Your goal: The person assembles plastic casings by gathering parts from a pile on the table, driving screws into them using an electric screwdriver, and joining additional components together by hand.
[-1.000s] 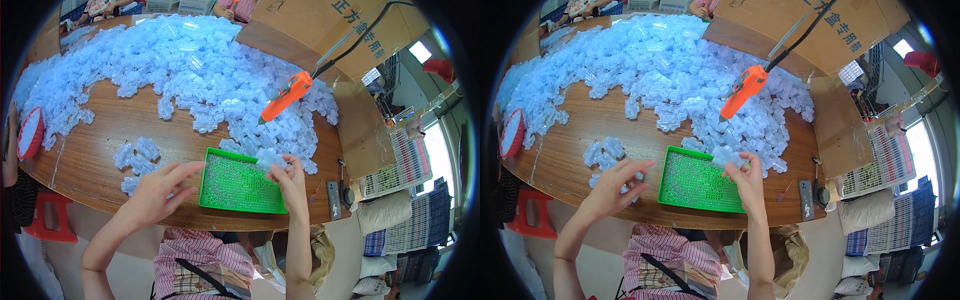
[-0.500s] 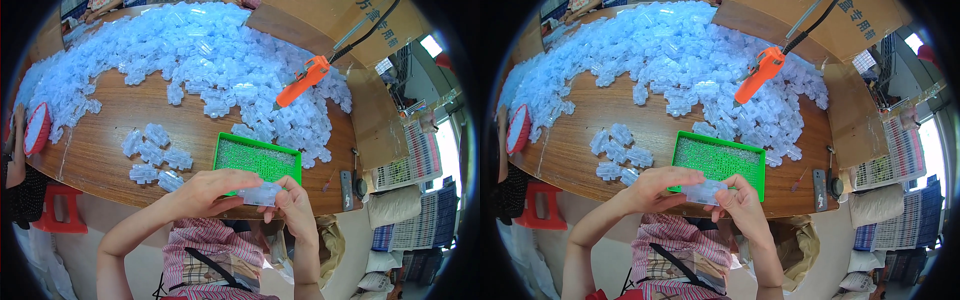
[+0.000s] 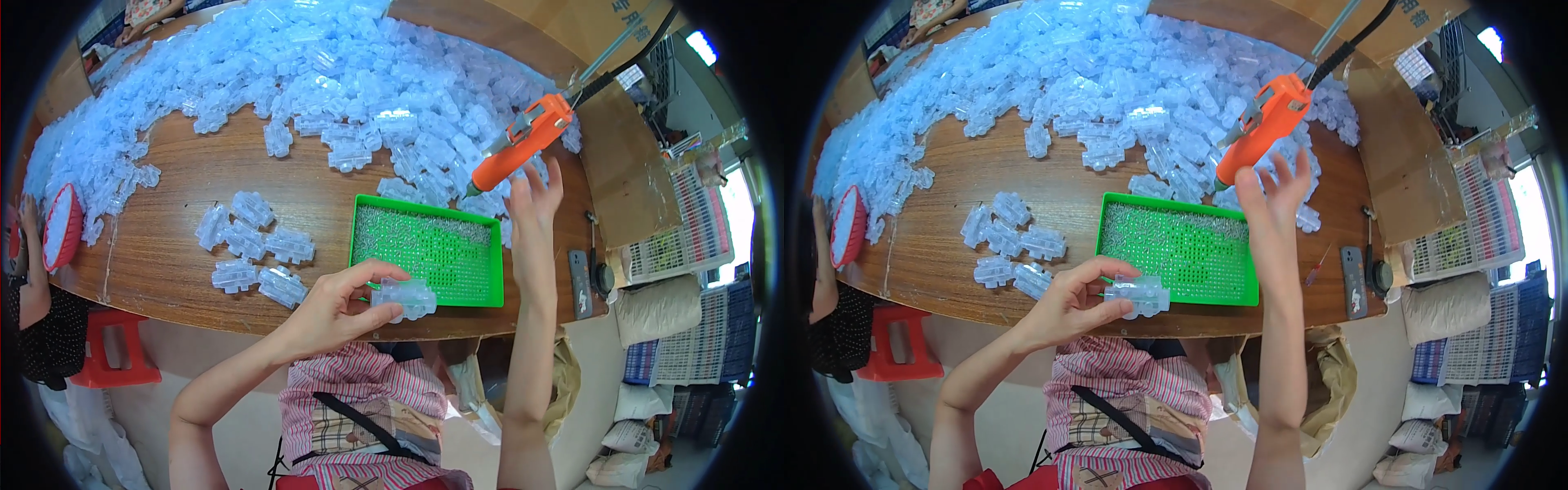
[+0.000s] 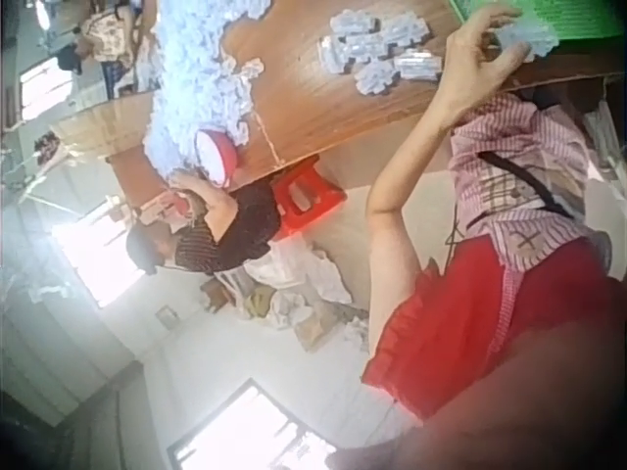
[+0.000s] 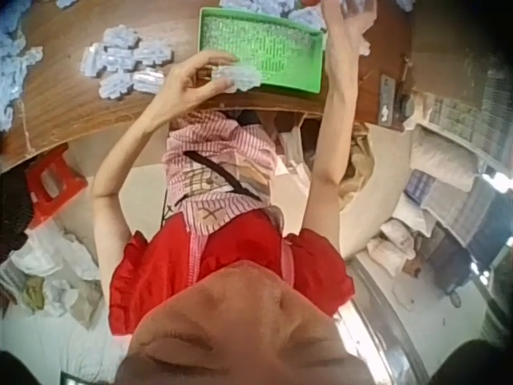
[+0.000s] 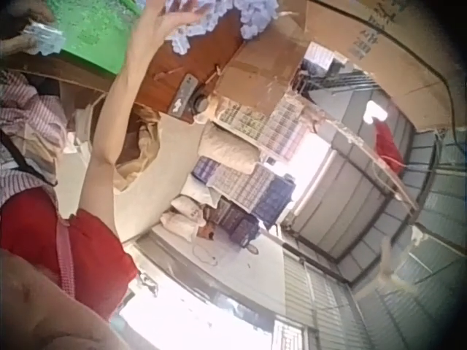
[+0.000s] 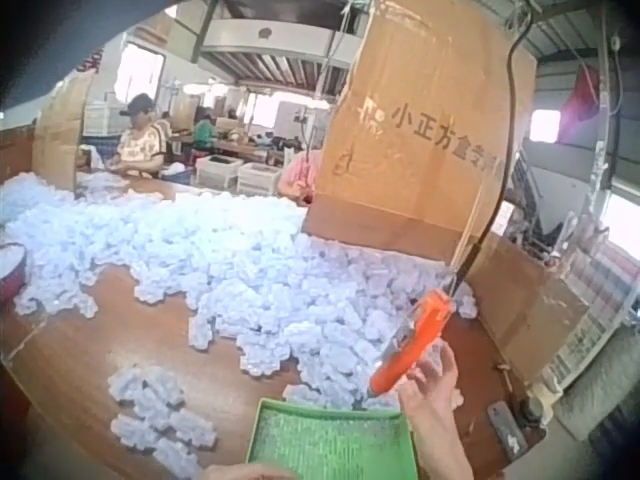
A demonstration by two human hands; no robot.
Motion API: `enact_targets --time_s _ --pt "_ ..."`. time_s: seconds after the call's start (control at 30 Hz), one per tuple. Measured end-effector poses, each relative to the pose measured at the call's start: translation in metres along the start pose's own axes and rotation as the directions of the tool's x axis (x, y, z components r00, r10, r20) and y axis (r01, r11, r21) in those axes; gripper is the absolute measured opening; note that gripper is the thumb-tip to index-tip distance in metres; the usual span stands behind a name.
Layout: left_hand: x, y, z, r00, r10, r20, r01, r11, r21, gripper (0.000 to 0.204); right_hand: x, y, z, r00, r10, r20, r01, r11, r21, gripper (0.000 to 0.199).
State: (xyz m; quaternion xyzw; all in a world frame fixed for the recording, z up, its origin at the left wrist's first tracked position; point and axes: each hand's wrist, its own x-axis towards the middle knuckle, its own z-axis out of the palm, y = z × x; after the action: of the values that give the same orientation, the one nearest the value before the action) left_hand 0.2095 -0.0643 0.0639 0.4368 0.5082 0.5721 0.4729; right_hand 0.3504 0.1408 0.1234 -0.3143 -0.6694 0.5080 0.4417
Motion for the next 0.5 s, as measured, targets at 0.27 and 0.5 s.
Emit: enact_targets --time_s 0.27,0.5 --pt "-0.007 -0.003 0.016 0.998 0.046 -0.033 -0.028 0.912 0.409 0.032 0.009 0.015 0.000 0.985 -0.077 0.151 0.080 0.997 -0.015 0.043" --pt "0.005 -0.017 0.027 0.996 0.089 0.026 -0.091 0.908 0.408 0.044 -0.022 0.018 0.004 0.967 -0.113 0.230 0.060 0.972 0.229 0.036"
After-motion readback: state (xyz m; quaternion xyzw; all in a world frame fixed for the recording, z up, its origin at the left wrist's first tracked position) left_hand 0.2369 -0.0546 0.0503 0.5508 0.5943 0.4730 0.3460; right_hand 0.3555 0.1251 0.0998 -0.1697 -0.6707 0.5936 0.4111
